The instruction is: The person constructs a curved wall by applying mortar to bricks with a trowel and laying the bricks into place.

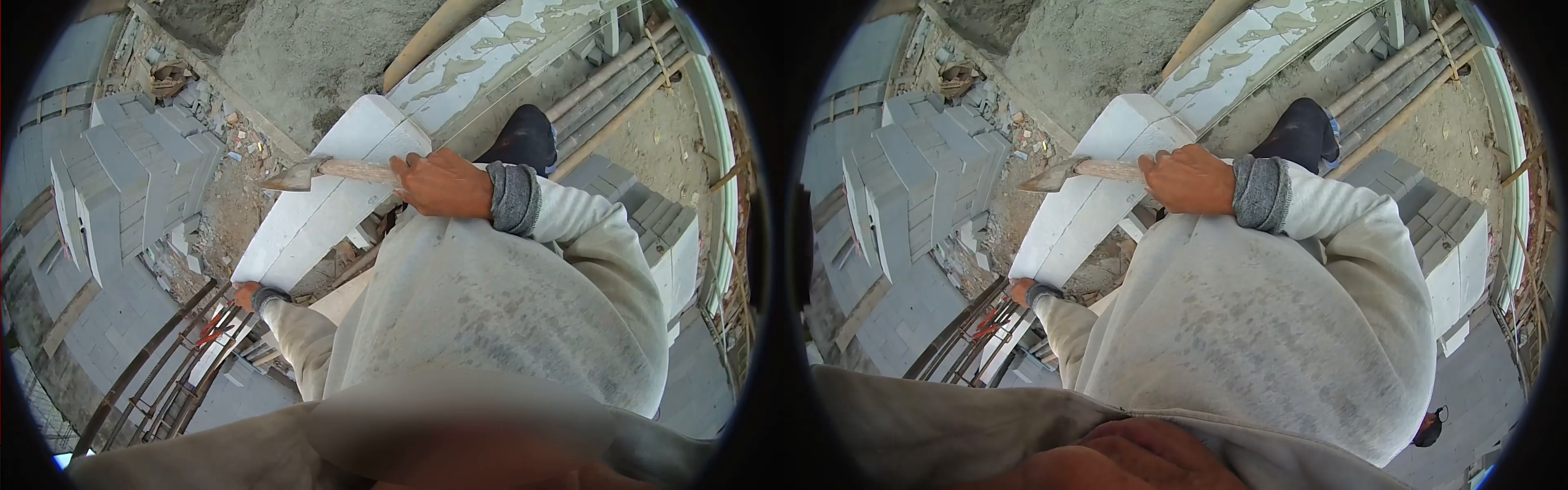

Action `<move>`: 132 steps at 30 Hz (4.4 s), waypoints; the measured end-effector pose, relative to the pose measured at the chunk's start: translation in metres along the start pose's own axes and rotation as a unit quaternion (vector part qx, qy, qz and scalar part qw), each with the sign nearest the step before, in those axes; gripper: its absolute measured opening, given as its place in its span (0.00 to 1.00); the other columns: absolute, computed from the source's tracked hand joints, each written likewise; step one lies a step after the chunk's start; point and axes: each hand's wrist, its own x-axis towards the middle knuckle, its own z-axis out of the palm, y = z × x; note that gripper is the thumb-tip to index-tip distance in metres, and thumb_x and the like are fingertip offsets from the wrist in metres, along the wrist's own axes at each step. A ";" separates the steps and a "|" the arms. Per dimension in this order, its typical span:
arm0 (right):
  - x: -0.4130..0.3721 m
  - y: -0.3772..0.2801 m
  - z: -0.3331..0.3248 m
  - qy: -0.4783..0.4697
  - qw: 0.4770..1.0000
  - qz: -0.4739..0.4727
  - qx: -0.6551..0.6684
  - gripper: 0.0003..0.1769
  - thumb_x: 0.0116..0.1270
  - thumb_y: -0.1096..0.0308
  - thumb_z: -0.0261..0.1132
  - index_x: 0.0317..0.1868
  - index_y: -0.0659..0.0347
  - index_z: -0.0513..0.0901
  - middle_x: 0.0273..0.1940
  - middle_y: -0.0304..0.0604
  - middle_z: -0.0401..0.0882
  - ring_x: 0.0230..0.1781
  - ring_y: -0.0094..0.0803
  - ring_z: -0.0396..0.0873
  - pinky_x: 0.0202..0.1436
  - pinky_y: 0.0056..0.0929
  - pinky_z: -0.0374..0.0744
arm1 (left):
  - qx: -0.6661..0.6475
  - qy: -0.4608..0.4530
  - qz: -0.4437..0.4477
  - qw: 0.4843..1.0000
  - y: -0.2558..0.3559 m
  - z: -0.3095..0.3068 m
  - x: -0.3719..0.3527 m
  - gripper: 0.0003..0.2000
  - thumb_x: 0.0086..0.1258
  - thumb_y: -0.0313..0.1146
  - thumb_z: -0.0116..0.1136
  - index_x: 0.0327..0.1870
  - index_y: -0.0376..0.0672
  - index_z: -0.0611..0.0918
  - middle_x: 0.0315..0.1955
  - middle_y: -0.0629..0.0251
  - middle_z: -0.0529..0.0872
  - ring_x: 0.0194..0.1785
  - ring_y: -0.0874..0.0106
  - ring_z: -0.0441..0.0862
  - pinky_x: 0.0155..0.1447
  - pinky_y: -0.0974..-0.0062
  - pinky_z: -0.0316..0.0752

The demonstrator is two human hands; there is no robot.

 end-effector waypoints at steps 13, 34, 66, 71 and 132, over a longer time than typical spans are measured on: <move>-0.029 0.012 -0.018 0.013 0.997 -0.073 0.036 0.24 0.69 0.59 0.62 0.53 0.74 0.72 0.34 0.63 0.81 0.30 0.56 0.82 0.33 0.44 0.80 | -0.071 -0.033 0.074 0.994 -0.005 -0.041 -0.029 0.32 0.72 0.61 0.44 0.41 0.35 0.86 0.38 0.45 0.87 0.47 0.47 0.84 0.51 0.51 0.76; 0.041 -0.056 0.035 -0.108 0.958 -0.214 -0.157 0.36 0.71 0.61 0.58 0.77 0.52 0.55 0.31 0.61 0.81 0.28 0.56 0.82 0.34 0.48 0.79 | -0.737 -0.077 -0.319 0.591 0.019 0.007 -0.186 0.44 0.50 0.32 0.73 0.69 0.28 0.63 0.56 0.44 0.78 0.55 0.57 0.81 0.48 0.57 0.81; 0.009 -0.040 0.082 -0.142 0.949 -0.232 -0.159 0.29 0.61 0.73 0.63 0.66 0.49 0.76 0.48 0.65 0.71 0.38 0.57 0.81 0.41 0.46 0.83 | -0.647 -0.257 -0.247 0.674 -0.005 -0.070 -0.186 0.44 0.44 0.41 0.82 0.55 0.17 0.71 0.48 0.37 0.80 0.48 0.49 0.84 0.52 0.55 0.82; 0.007 -0.032 0.087 -0.119 0.955 -0.231 -0.145 0.29 0.62 0.69 0.65 0.66 0.48 0.76 0.52 0.69 0.70 0.35 0.57 0.82 0.39 0.46 0.83 | -0.652 -0.250 -0.249 0.671 -0.007 -0.060 -0.186 0.43 0.44 0.40 0.81 0.56 0.19 0.71 0.49 0.38 0.79 0.49 0.49 0.83 0.53 0.54 0.82; -0.132 0.074 0.027 0.123 0.621 0.306 0.711 0.15 0.72 0.66 0.56 0.55 0.61 0.67 0.32 0.39 0.74 0.20 0.22 0.73 0.19 0.20 0.75 | -0.769 -0.171 -0.197 0.583 0.063 -0.102 -0.270 0.48 0.59 0.19 0.67 0.76 0.43 0.47 0.61 0.44 0.72 0.59 0.51 0.77 0.58 0.39 0.76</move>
